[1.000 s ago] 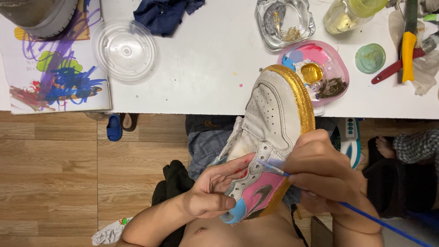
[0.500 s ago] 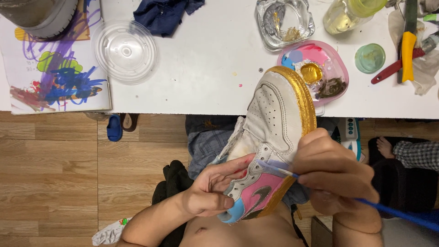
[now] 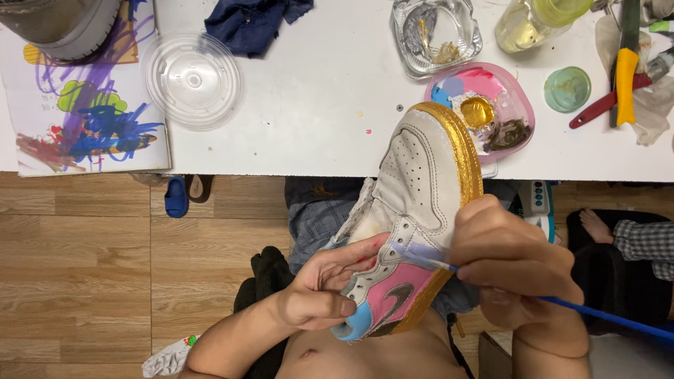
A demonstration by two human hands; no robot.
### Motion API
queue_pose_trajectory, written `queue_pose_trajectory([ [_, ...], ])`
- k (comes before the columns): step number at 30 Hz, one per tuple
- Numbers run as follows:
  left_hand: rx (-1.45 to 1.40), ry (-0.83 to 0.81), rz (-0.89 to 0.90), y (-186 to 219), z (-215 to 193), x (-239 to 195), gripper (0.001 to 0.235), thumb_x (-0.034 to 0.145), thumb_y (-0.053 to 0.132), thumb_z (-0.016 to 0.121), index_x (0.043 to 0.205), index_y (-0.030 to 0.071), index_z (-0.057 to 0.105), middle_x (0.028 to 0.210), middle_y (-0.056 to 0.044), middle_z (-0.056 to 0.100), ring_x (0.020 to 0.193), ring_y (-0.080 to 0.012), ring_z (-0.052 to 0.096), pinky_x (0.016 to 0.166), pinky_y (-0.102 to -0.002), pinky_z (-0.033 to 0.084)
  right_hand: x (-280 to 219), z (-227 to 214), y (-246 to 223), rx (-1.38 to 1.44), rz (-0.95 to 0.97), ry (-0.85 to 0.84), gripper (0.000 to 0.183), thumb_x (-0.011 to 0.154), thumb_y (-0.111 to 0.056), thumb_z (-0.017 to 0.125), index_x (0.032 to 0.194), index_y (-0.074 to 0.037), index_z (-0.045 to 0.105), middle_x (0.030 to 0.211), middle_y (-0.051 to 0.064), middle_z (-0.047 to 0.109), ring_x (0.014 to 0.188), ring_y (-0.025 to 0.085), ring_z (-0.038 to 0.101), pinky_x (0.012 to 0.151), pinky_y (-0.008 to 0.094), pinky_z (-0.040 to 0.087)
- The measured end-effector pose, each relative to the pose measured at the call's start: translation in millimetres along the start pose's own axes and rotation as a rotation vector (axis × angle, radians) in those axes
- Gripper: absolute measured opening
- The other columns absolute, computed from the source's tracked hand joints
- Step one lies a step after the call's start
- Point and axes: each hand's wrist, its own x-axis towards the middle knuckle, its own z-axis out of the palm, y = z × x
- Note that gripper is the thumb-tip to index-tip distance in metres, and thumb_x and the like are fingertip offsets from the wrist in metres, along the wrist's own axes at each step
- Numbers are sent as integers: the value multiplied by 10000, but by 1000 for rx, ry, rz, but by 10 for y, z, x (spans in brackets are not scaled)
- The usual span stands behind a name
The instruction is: Painting a sneaker with various colors using a small paintbrush at a dyeing station
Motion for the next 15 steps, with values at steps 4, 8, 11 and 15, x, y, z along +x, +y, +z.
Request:
queue_pose_trajectory([
  [4,-65,-33,42,-41,-35,1,854,741,-95,627,1548,-83,348,1650,-184,337,1506,-192,381,1248,-295,292,34,-40,17,-59,-47,-135,346,1017,-276,446,811,-78,641,830,88,703,681,229,643,761,433,507],
  [8,-115,-11,-14,39,27,7,886,768,-44,678,1574,-75,311,1623,-173,384,1513,-208,373,1230,-300,307,65,-36,-21,22,31,-81,395,1031,-319,445,798,-58,627,811,76,702,671,211,636,730,393,530],
  [11,-25,-38,94,-101,-111,-25,816,742,-149,588,1529,-78,384,1675,-203,290,1515,-177,362,1251,-269,299,66,-91,37,-20,-23,-212,269,997,-250,462,870,-79,626,859,45,696,708,229,622,791,423,492],
  [15,-46,-35,100,-73,-79,-9,822,717,-156,580,1517,-76,408,1671,-205,299,1525,-186,353,1262,-273,285,102,-33,3,13,43,-80,380,989,-285,457,743,-33,600,749,93,660,636,228,584,725,415,479],
])
